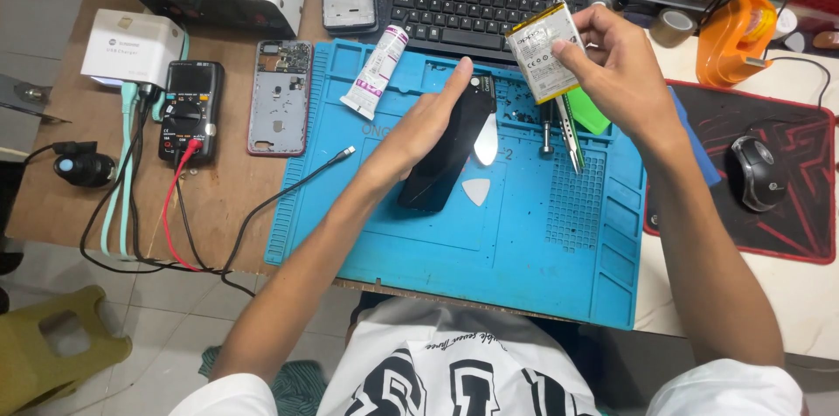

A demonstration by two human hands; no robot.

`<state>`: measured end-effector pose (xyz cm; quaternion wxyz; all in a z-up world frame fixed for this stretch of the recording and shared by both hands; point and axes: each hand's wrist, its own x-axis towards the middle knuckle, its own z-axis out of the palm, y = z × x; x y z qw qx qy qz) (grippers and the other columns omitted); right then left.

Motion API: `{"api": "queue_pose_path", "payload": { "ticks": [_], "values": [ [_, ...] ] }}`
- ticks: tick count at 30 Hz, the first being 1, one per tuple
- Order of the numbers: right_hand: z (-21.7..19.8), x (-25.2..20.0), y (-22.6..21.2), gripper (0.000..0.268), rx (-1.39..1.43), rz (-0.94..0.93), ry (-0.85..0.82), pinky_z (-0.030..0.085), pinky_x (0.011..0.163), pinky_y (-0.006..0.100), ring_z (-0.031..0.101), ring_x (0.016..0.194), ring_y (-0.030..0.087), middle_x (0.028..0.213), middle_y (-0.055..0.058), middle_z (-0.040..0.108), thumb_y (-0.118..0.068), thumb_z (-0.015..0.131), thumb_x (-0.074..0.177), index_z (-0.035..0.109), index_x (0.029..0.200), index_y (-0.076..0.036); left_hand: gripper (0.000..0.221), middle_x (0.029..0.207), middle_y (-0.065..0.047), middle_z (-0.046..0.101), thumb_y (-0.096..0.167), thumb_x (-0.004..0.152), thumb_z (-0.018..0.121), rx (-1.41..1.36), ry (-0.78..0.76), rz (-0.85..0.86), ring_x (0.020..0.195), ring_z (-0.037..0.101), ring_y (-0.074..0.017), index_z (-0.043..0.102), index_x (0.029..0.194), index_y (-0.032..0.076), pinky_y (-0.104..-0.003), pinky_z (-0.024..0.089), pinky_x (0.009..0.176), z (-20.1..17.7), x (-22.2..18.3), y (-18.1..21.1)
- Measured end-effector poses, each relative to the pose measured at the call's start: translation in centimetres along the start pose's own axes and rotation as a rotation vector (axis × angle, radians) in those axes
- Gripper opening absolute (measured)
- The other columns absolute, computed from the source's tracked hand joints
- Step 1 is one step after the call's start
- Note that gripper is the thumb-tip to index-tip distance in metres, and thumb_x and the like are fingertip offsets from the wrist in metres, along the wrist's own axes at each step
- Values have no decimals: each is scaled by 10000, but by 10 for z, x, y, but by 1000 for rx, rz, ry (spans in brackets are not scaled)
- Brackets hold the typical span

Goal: The person is removing the battery from a mobile phone and then using a small metal tool to scrape off old adhesive from the phone's frame.

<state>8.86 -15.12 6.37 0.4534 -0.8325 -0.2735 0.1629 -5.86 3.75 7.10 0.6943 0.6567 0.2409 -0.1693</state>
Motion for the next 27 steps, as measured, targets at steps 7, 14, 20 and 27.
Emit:
{"api": "queue_pose_path", "payload": {
  "ticks": [7, 14, 20, 27],
  "values": [
    [4, 7, 6, 123, 60, 4, -2, 573, 836, 226, 697, 963, 102, 1115, 32, 721, -140, 626, 1042, 593, 1145, -82, 572, 574, 79, 141, 638, 967, 365, 8, 240, 267, 518, 174, -75, 137, 661, 212, -308, 132, 530, -4, 32, -41],
    [18, 7, -16, 145, 220, 58, -74, 580, 892, 236, 697, 1013, 103, 1153, 31, 736, -196, 613, 1024, 593, 1140, -111, 578, 632, 18, 429, 586, 935, 397, 333, 291, 359, 593, 522, -180, 542, 1213, 100, -366, 350, 586, 7, 33, -42],
    [34, 15, -32, 231, 359, 75, -146, 602, 864, 230, 734, 953, 113, 1084, 36, 748, -208, 650, 975, 621, 1173, -92, 636, 1285, -188, 617, 446, 982, 491, 500, 248, 494, 1256, 579, -337, 511, 1431, -3, -449, 449, 1012, 0, 29, -52],
    [82, 40, -38, 51, 515, 158, -305, 481, 676, 195, 606, 760, 46, 896, -41, 659, -141, 579, 972, 606, 1011, -160, 335, 860, -37, 673, 389, 990, 548, 614, 258, 396, 747, 602, -225, 656, 970, 72, -394, 447, 702, -41, -18, -47]
  ]
}}
